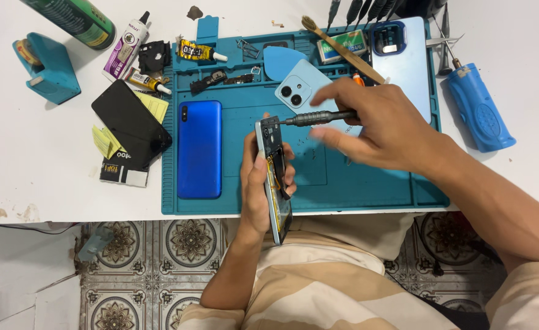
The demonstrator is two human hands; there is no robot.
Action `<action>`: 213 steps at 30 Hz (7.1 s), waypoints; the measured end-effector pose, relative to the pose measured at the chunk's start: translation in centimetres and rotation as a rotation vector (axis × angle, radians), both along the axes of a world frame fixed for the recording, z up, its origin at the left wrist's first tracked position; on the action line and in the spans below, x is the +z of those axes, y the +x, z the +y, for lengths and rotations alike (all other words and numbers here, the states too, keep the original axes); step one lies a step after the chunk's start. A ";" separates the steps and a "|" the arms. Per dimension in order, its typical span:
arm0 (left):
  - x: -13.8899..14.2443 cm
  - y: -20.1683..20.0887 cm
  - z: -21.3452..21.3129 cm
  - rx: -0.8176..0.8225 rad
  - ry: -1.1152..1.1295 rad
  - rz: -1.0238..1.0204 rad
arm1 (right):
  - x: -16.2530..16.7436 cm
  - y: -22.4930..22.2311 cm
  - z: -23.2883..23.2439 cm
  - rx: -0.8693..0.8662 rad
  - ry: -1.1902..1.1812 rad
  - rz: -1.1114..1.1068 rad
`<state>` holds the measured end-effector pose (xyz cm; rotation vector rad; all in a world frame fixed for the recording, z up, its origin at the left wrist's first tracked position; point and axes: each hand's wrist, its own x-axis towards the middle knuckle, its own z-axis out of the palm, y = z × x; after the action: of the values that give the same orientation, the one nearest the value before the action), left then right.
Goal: The person uses a screwdriver to remove screws from the internal frame of a disassembled smartphone. They then detach the back cover and set it aside on the workbench.
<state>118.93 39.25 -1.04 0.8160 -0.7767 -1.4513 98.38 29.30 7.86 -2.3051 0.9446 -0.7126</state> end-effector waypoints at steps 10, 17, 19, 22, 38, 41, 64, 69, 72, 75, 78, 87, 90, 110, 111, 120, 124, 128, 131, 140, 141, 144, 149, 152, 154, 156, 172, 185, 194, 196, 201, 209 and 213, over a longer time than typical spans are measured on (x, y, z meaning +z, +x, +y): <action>0.5 -0.5 -0.3 -0.048 0.042 0.011 | -1.1 -0.2 -0.3 0.066 -0.238 -0.093; 0.9 -0.9 -0.3 -0.064 0.045 -0.022 | -0.2 -1.1 -0.1 0.089 -0.434 0.218; 0.8 -1.0 -0.1 -0.051 0.019 -0.022 | 0.0 -1.4 0.0 0.102 -0.434 0.057; 0.6 -1.2 0.1 -0.019 -0.015 -0.021 | -0.3 -1.3 0.0 -0.021 -0.237 0.166; -0.3 -0.7 -0.2 -0.008 -0.018 0.098 | -0.2 -0.7 0.0 -0.024 -0.123 0.134; -0.3 -0.8 -0.3 0.002 -0.017 0.124 | -0.5 -0.5 -0.1 -0.025 -0.129 0.088; -0.2 -0.5 -0.3 -0.023 -0.072 0.109 | -1.3 -0.4 -0.7 0.036 0.009 -0.255; 0.3 -0.7 0.0 -0.036 -0.146 -0.263 | -2.2 1.2 1.1 0.093 0.234 -0.505; 0.6 -0.6 0.3 -0.069 -0.173 -0.363 | -2.5 1.6 1.5 0.046 0.322 -0.571; 0.7 -0.6 0.1 -0.071 -0.166 -0.374 | -2.5 1.6 1.4 0.022 0.352 -0.589; 0.9 -0.5 0.1 -0.057 -0.169 -0.409 | -2.5 1.7 1.2 -0.002 0.385 -0.594; 1.5 -0.9 -0.1 -0.026 -0.123 -0.459 | -2.0 1.6 0.7 -0.102 0.488 -0.562; 1.7 -1.3 -0.1 -0.013 -0.141 -0.461 | -1.8 1.4 0.4 -0.184 0.562 -0.511; 2.6 -1.9 0.1 0.134 -0.224 -0.782 | -2.5 1.4 0.2 -0.220 0.581 -0.537; 2.6 -1.9 0.1 0.137 -0.224 -0.769 | -2.5 1.5 0.2 -0.220 0.578 -0.535; 2.4 -1.8 0.1 0.159 -0.215 -0.774 | -2.6 1.7 0.4 -0.225 0.600 -0.569; 2.2 -1.8 0.1 0.165 -0.236 -0.761 | -2.8 1.6 0.4 -0.232 0.625 -0.582; 2.2 -1.8 0.1 0.141 -0.212 -0.718 | -3.1 1.7 0.1 -0.225 0.661 -0.606; 2.1 -1.7 0.0 0.052 -0.155 -0.518 | -3.2 1.5 -0.1 -0.177 0.674 -0.637; 1.5 -1.3 -0.2 0.001 -0.122 -0.448 | -3.6 1.3 -0.4 -0.019 0.512 -0.646; 1.4 -1.3 -0.2 0.001 -0.126 -0.454 | -3.6 1.3 -0.3 0.008 0.401 -0.611; 1.2 -1.3 -0.3 -0.007 -0.132 -0.448 | -3.7 1.2 -0.1 0.070 0.032 -0.484; 1.1 -0.9 -0.4 -0.104 -0.073 -0.292 | -3.9 1.6 0.4 0.078 -0.190 -0.389; 1.1 -0.8 -0.4 -0.073 -0.132 -0.254 | -3.9 1.6 0.3 0.085 0.365 -0.678; 0.8 -0.8 -0.3 -0.036 -0.119 -0.258 | -3.8 1.0 -0.5 -0.009 0.541 -0.673; 0.2 -0.8 -0.4 0.010 -0.127 -0.178 | -3.8 0.5 -1.5 -0.006 0.466 -0.555; -2.4 1.9 -0.7 0.051 -0.149 0.810 | -3.2 2.0 -1.6 0.204 0.148 0.138; -1.7 3.1 -0.8 -0.220 -0.166 0.903 | -3.4 1.2 -2.3 -0.059 -0.244 0.093; -0.5 1.2 0.1 -0.002 -0.273 0.880 | -3.5 0.4 -2.8 -0.101 -0.263 0.014; -0.4 1.3 0.3 0.017 -0.248 0.922 | -3.5 0.6 -2.4 -0.094 -0.275 0.066; -1.2 1.4 0.7 0.045 -0.148 0.891 | -3.6 1.3 -1.3 -0.032 -0.312 0.147; -2.8 0.8 0.6 0.040 -0.176 0.862 | -3.5 -0.8 -2.4 -0.298 -0.418 0.236; -2.9 0.4 0.7 0.112 -0.094 0.688 | -4.1 -0.6 -2.9 -0.274 -0.269 0.229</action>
<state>119.37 39.92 -3.92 0.2431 -0.2648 -1.4506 97.77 26.44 3.75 -2.5599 1.3621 -0.7345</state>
